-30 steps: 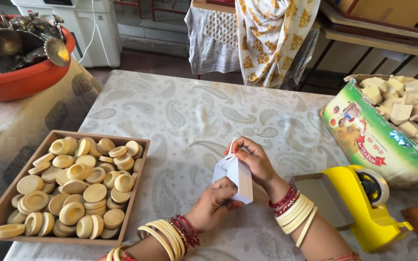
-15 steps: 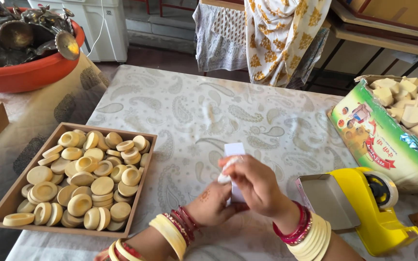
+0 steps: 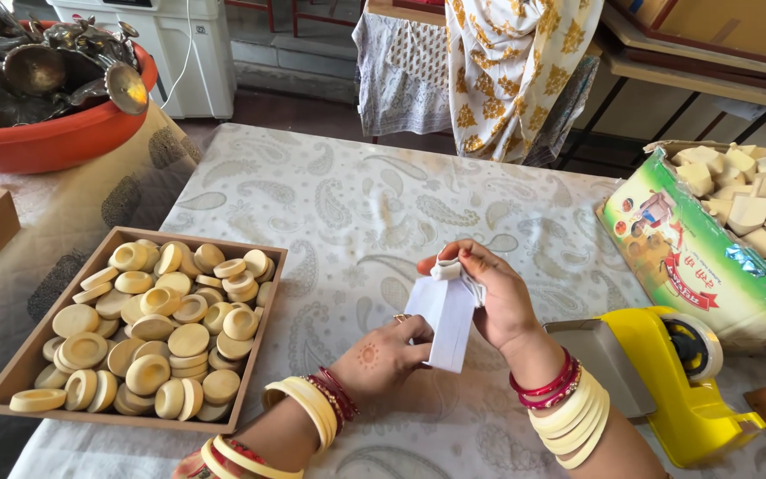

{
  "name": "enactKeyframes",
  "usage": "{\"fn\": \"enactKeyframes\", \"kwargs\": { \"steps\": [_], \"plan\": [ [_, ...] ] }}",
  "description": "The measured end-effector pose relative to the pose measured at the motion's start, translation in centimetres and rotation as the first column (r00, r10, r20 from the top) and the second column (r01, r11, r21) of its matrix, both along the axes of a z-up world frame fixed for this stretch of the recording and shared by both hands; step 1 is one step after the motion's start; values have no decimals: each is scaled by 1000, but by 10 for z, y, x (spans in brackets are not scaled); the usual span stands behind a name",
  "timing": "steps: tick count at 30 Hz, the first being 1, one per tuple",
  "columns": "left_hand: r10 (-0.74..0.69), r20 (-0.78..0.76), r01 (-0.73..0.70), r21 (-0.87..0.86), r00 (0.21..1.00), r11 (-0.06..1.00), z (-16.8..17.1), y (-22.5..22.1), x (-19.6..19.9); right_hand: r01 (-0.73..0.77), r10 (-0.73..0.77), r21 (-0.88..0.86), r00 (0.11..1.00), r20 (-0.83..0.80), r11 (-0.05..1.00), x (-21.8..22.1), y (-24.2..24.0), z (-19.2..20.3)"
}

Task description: Packaging small circular items into cardboard boxes and sealing them with tape.

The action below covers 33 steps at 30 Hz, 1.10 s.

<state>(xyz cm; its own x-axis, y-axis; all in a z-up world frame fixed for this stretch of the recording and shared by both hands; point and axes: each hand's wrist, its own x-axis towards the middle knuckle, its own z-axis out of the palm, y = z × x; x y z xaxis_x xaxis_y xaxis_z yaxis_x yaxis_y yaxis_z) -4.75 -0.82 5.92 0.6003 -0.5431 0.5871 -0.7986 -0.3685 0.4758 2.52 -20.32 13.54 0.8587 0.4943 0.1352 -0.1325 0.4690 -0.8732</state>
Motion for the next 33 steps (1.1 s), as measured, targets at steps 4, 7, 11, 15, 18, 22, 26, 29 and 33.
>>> {"fn": "enactKeyframes", "kwargs": {
  "steps": [4, 7, 11, 15, 18, 22, 26, 29, 33],
  "plan": [
    [-225, -157, 188, -220, 962, 957, 27, 4, -6, 100, -92, -72, 990, 106, 992, -18, 7, -15],
    [-545, -367, 299, -547, 754, 782, 0, 2, -1, 345, -146, -195, 752, 643, 918, -48, 23, -15],
    [-522, -512, 145, -605, 682, 783, -9, -3, -1, 604, -59, -105, 244, 968, 790, -60, 33, -12],
    [-224, -536, -21, -411, 814, 911, 2, -8, -8, 432, -327, -66, 765, 555, 899, -28, 19, -32],
    [-122, -374, -35, -387, 920, 921, -14, -6, -1, 496, -446, 8, 772, 454, 868, -20, 19, -30],
    [-143, -427, -89, -479, 893, 873, -21, -8, 3, 607, -87, -72, 228, 970, 792, -29, 25, -19],
    [-334, -613, -175, -620, 716, 765, -34, -12, 8, 678, 56, -153, 162, 985, 719, -14, 21, -21],
    [-277, -627, -230, -604, 728, 763, -33, -7, 9, 752, -82, -180, 297, 951, 634, 15, 9, -45],
    [-228, -633, -271, -592, 740, 759, -54, 1, 22, 679, -328, -244, 597, 732, 693, 44, 2, -84]
  ]
}}
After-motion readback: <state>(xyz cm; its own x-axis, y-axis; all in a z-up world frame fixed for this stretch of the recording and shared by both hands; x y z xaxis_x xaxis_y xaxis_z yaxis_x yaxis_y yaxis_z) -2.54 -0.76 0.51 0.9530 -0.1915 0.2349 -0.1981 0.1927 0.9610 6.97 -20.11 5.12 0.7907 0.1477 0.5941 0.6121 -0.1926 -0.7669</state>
